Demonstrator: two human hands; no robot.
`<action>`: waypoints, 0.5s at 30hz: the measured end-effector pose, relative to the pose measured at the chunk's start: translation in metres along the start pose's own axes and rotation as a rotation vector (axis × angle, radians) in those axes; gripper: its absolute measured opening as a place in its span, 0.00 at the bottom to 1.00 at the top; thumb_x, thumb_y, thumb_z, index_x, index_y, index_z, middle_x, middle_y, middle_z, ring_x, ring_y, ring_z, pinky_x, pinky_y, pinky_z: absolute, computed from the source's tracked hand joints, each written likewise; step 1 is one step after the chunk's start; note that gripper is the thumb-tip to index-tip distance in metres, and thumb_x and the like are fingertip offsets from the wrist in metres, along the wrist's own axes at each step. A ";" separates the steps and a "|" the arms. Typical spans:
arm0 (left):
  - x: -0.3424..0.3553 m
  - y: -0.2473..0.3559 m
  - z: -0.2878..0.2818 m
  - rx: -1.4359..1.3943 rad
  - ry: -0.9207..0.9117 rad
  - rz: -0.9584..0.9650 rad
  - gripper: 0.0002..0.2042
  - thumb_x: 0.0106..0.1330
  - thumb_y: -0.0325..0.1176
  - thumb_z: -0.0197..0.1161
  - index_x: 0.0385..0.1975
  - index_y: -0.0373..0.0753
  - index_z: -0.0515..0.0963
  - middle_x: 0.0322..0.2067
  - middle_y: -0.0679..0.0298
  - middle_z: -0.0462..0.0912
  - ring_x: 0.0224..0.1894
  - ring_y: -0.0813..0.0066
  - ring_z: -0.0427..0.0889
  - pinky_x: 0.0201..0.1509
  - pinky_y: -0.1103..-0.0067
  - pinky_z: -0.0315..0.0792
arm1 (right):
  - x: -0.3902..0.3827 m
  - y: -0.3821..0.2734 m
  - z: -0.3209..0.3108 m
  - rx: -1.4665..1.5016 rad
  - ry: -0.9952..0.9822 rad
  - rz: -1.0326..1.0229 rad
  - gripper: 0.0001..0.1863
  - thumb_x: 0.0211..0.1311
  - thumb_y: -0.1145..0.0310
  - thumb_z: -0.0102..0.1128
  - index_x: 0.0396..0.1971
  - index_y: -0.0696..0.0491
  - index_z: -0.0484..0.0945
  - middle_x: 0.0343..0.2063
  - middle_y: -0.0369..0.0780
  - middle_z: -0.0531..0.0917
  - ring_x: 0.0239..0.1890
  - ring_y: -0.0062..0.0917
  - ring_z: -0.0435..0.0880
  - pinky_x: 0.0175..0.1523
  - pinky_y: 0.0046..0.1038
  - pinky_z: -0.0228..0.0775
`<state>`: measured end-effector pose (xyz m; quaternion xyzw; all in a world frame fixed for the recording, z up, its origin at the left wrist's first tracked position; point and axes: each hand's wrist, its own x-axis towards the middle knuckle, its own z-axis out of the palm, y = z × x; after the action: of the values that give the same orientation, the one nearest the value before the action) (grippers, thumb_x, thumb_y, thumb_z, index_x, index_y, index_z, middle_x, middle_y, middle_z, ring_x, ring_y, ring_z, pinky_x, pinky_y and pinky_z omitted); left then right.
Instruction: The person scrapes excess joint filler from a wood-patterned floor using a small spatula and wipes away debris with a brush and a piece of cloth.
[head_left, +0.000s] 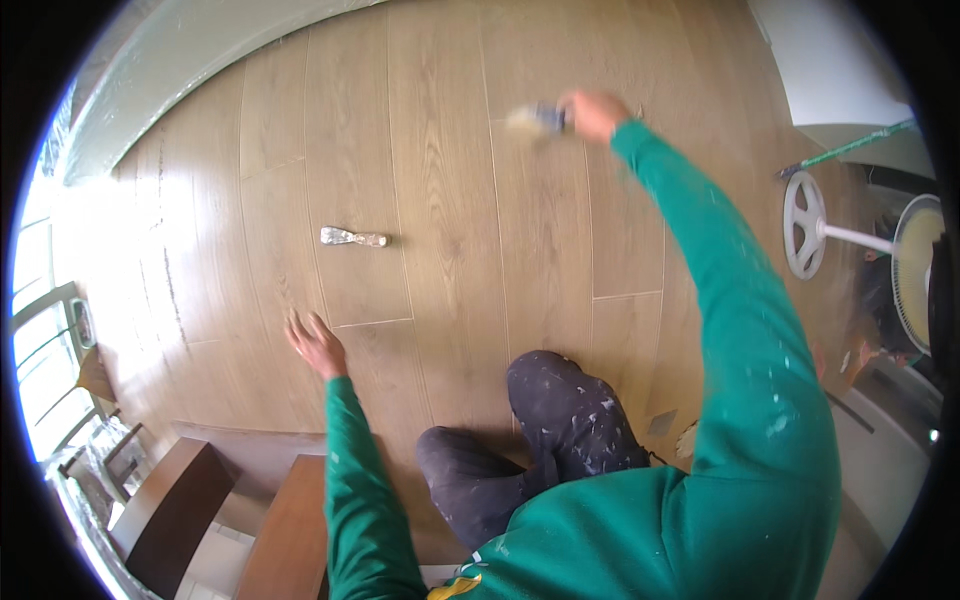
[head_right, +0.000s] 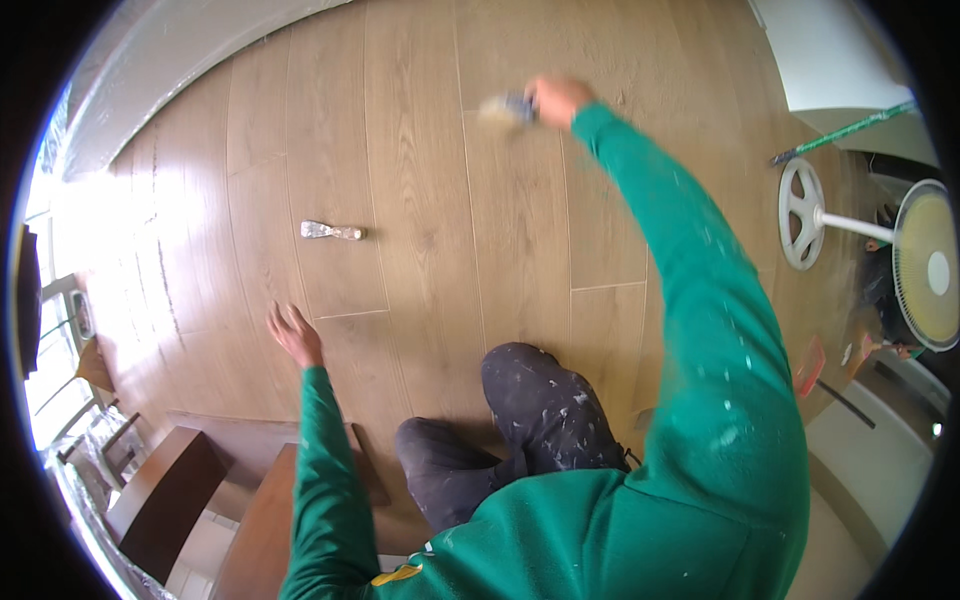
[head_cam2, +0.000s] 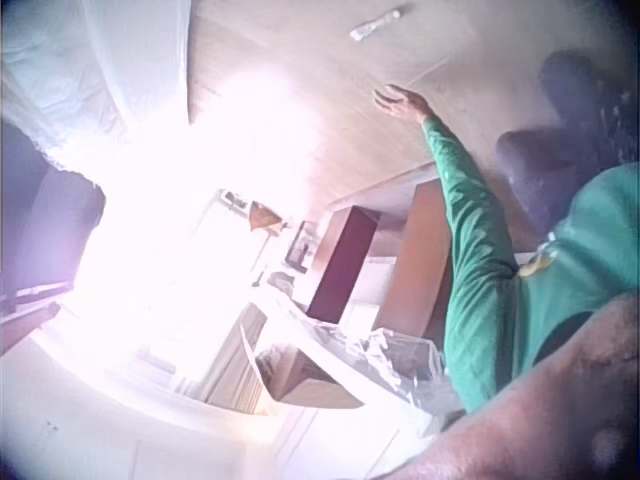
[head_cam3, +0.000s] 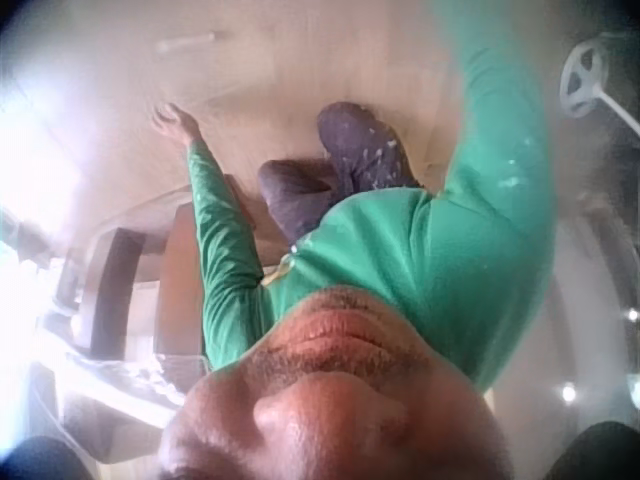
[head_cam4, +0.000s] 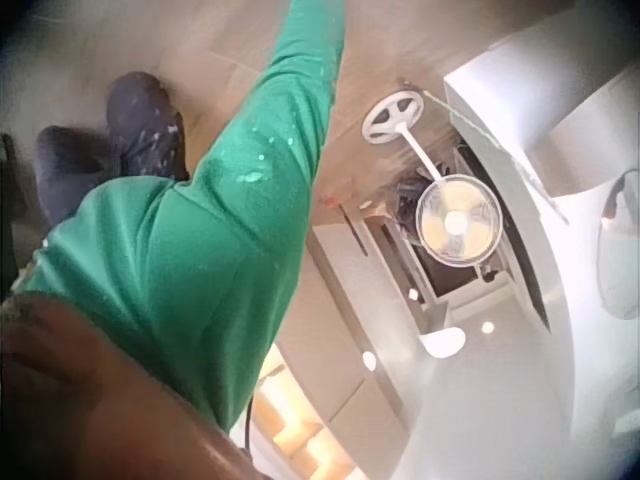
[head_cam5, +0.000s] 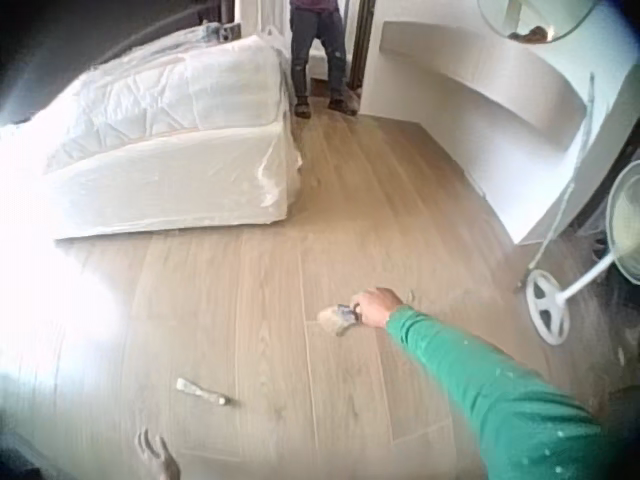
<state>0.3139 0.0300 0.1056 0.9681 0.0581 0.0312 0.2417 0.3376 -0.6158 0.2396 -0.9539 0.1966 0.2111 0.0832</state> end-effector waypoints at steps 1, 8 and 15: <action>-0.040 0.004 -0.010 0.015 -0.029 -0.081 0.30 0.80 0.51 0.53 0.74 0.39 0.66 0.75 0.41 0.60 0.77 0.43 0.58 0.79 0.55 0.56 | 0.033 0.026 -0.015 -0.056 0.152 -0.016 0.12 0.69 0.66 0.58 0.46 0.45 0.88 0.36 0.46 0.89 0.41 0.40 0.89 0.50 0.42 0.80; -0.322 -0.033 -0.140 0.064 -0.621 -0.203 0.28 0.75 0.44 0.62 0.69 0.34 0.70 0.69 0.37 0.67 0.72 0.39 0.65 0.77 0.55 0.59 | -0.080 -0.011 0.039 0.094 0.241 -0.502 0.08 0.65 0.68 0.60 0.37 0.47 0.88 0.36 0.45 0.88 0.41 0.45 0.87 0.46 0.45 0.81; -0.364 0.015 -0.179 0.019 -0.647 -0.346 0.35 0.77 0.48 0.58 0.73 0.28 0.61 0.71 0.38 0.65 0.74 0.42 0.63 0.79 0.60 0.57 | -0.041 0.042 -0.003 -0.033 -0.043 -0.038 0.12 0.62 0.66 0.67 0.45 0.46 0.88 0.37 0.44 0.89 0.41 0.38 0.88 0.47 0.41 0.80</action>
<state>-0.0614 0.0535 0.2586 0.9059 0.1419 -0.3186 0.2401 0.2873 -0.6408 0.2569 -0.9539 0.1729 0.2333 0.0755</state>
